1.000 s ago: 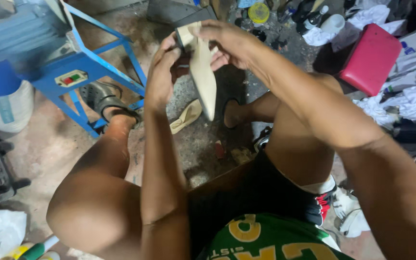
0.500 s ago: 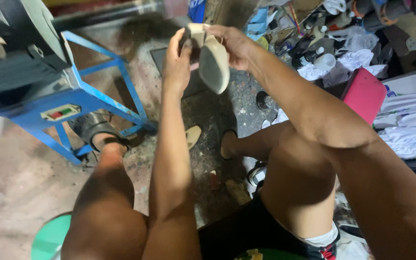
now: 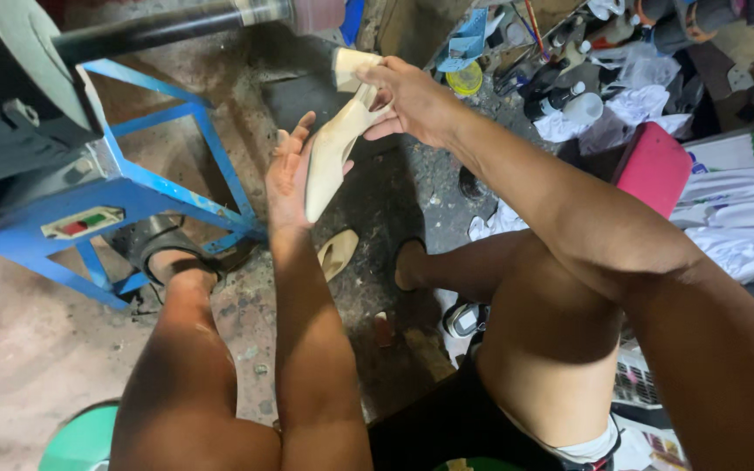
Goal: The person uses a grinding machine to smooth the sole of a beige slipper. They hold the slipper with both hands and press the bottom against the rotating wheel, repeatedly checking the surface and adjusting the angle to ensure even smoothing.
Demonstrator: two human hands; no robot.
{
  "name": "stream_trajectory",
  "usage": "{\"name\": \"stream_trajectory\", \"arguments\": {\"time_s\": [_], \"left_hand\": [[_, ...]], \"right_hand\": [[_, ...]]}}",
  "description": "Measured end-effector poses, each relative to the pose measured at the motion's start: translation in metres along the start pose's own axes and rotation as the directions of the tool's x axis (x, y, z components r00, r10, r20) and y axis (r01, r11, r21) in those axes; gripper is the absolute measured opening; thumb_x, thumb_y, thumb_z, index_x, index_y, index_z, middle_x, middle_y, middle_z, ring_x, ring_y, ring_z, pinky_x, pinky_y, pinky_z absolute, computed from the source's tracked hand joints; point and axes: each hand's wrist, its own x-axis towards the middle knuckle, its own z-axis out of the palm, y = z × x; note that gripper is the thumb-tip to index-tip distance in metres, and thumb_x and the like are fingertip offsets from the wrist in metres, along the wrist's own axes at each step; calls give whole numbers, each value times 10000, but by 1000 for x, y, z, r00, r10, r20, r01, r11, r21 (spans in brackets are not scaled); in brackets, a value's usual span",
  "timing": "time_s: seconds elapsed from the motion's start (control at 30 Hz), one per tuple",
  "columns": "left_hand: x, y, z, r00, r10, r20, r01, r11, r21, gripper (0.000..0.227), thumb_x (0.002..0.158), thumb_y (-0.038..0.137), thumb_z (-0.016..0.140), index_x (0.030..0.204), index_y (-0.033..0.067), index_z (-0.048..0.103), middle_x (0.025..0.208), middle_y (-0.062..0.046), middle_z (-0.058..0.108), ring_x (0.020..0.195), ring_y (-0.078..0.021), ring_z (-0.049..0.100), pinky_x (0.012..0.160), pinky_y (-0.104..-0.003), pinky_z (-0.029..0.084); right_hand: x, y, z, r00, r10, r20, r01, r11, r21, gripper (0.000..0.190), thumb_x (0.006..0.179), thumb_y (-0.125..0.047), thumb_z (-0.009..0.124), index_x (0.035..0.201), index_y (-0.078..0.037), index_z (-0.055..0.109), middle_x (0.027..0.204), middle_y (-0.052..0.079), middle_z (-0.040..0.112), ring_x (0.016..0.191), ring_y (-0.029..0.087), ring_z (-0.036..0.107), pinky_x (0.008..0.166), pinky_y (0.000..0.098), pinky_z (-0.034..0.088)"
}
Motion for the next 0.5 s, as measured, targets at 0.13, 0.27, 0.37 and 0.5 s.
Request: {"name": "stream_trajectory", "arguments": {"time_s": [0.13, 0.27, 0.37, 0.5], "left_hand": [[3, 12, 28, 978, 140, -155, -47, 871, 490, 605, 1057, 434, 518, 1579, 158, 386, 1564, -58, 514, 1348, -239, 546, 1020, -443, 481], [22, 9, 63, 956, 293, 7, -256, 822, 510, 617, 1045, 389, 616, 1571, 162, 385, 1532, -64, 495, 1309, -244, 598, 980, -405, 597], [37, 6, 84, 936, 344, -67, -255, 798, 546, 577, 1019, 356, 662, 1522, 144, 476, 1423, -107, 595, 1245, -228, 639, 922, -394, 632], [48, 5, 96, 914, 369, -166, -215, 791, 572, 522, 999, 367, 659, 1463, 158, 547, 1352, -98, 644, 1188, -206, 668, 885, -396, 647]], "right_hand": [[6, 0, -2, 997, 60, 50, -62, 997, 53, 349, 995, -415, 596, 1180, -121, 630, 937, 54, 674, 727, 192, 733, 666, 366, 639], [9, 0, -10, 993, 20, 118, -51, 963, 264, 343, 1004, -409, 629, 1170, -111, 661, 922, 71, 722, 709, 156, 701, 670, 327, 623], [13, -11, -18, 983, 68, 171, -126, 926, 357, 349, 988, -410, 648, 1082, -77, 697, 835, 63, 719, 631, 161, 689, 574, 312, 593], [14, -17, -22, 988, 88, 127, -131, 916, 380, 335, 967, -400, 676, 1008, -71, 725, 775, 56, 721, 558, 154, 669, 510, 300, 572]]}}
